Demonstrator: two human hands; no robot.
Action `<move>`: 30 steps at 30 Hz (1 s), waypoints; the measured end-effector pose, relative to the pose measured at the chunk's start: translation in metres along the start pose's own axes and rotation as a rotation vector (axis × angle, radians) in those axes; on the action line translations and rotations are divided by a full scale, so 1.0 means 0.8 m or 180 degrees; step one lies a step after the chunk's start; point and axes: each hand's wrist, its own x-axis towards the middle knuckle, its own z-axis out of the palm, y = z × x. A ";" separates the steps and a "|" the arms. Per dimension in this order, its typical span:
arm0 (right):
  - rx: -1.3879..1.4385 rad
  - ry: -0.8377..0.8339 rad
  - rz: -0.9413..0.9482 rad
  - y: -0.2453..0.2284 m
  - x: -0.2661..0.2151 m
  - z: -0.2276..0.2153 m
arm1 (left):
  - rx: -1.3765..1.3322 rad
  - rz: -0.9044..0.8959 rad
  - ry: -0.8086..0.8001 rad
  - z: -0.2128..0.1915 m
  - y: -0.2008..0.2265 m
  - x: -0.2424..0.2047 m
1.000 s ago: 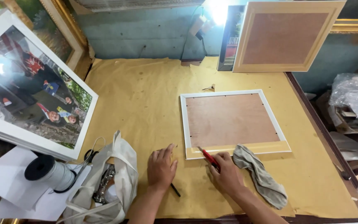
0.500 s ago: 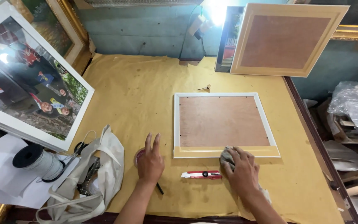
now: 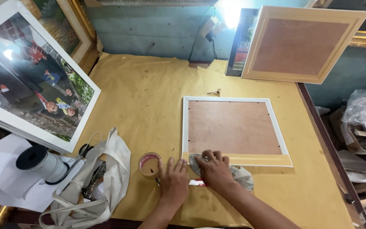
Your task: Applying adhesive tape to the back edges of a picture frame and smoothing it down with a cloth.
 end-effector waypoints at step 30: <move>0.0350 -0.0403 0.2929 0.158 -0.094 -0.024 | 0.1313 0.0087 -0.2155 -0.034 0.039 0.061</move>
